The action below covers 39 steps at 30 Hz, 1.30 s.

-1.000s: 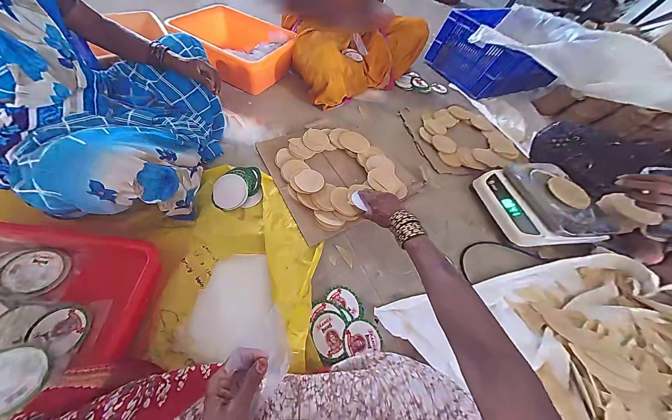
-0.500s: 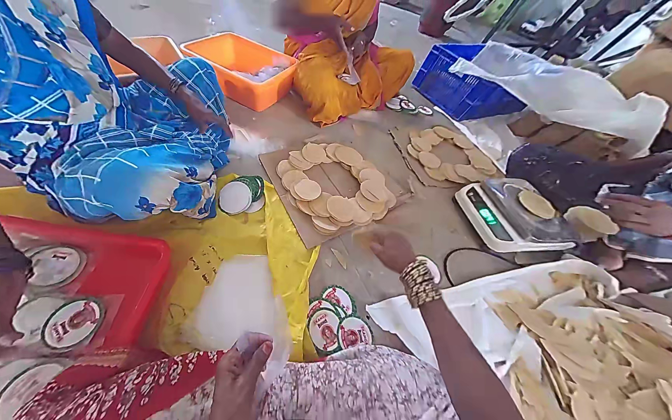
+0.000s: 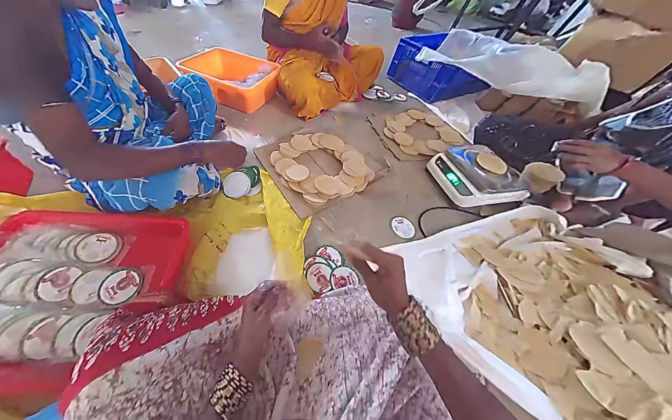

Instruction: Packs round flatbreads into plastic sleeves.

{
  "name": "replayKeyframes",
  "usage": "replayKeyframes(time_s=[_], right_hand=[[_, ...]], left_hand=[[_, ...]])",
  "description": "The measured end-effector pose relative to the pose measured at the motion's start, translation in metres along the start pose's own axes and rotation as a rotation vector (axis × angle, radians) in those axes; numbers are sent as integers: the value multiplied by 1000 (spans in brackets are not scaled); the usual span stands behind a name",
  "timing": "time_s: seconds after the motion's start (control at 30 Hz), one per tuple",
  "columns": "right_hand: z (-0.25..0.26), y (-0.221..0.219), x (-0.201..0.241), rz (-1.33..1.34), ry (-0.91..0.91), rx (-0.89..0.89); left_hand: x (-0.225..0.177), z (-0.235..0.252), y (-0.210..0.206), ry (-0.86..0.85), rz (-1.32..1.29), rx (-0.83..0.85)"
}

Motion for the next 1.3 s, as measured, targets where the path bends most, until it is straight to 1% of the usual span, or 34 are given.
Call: replayKeyframes(time_s=[0.03, 0.07, 0.1, 0.17, 0.23, 0.3, 0.37, 0.4, 0.43, 0.53, 0.6, 0.67, 0.73, 0.77, 0.8, 0.87, 0.93, 1.0, 1.03, 1.07, 1.13, 1.23, 1.3], right_hand=[[-17, -3, 9, -212, 162, 23], [-32, -8, 15, -379, 279, 46], [-48, -13, 20, -490, 349, 76], [-76, -25, 24, -581, 413, 140], [-96, -33, 23, -589, 419, 197], [-108, -35, 24, -565, 374, 313], [-116, -31, 25, -462, 291, 506], [-119, -27, 24, -395, 254, 569], [-121, -23, 21, -322, 230, 562], [-113, 0, 9, -182, 69, 373], [-95, 22, -11, -213, -82, 284], [-69, 45, -49, -293, -257, 207], [-42, 67, -87, -306, -505, 263], [-30, 73, -99, -289, -609, 340], [-18, 75, -103, -255, -669, 435], [-9, 60, -94, -117, -644, 597], [-13, 34, -70, 42, -584, 746], [-25, 8, -47, 66, -514, 836], [-32, -2, -38, 57, -512, 831], [-39, -10, -32, 51, -516, 782], [-51, -18, -27, 40, -500, 610], [-61, -18, -22, 37, -431, 389], [-64, -14, -15, 19, -385, 307]], left_hand=[[-4, -8, -11, 36, -46, 33], [-9, -16, -26, 74, -130, 44], [-15, -25, -43, 125, -236, 23], [-21, -39, -70, 217, -406, -16], [-17, -47, -85, 264, -491, 7], [-11, -50, -94, 327, -512, 4], [-3, -50, -94, 381, -508, -34], [0, -50, -92, 398, -508, -63], [3, -49, -89, 407, -503, -83], [6, -45, -85, 411, -488, -135], [11, -43, -85, 410, -467, -164], [19, -38, -86, 398, -442, -164], [28, -34, -85, 414, -424, -159], [32, -33, -85, 427, -421, -162], [33, -30, -84, 432, -424, -169], [36, -27, -81, 433, -439, -176], [39, -22, -80, 417, -449, -175], [40, -17, -80, 378, -464, -159], [42, -17, -79, 363, -472, -155], [42, -17, -79, 353, -479, -158], [42, -18, -79, 349, -486, -161], [38, -19, -80, 344, -496, -191], [36, -19, -81, 338, -509, -200]])
Point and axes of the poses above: each hand's wrist, its own z-axis towards the middle knuckle, its own y-axis out of the back of the hand, x = y × z, the point moved 1 cm from there along z, towards the middle knuckle, and after that the axes turned 13 degrees about x, right-handed, at the moved point
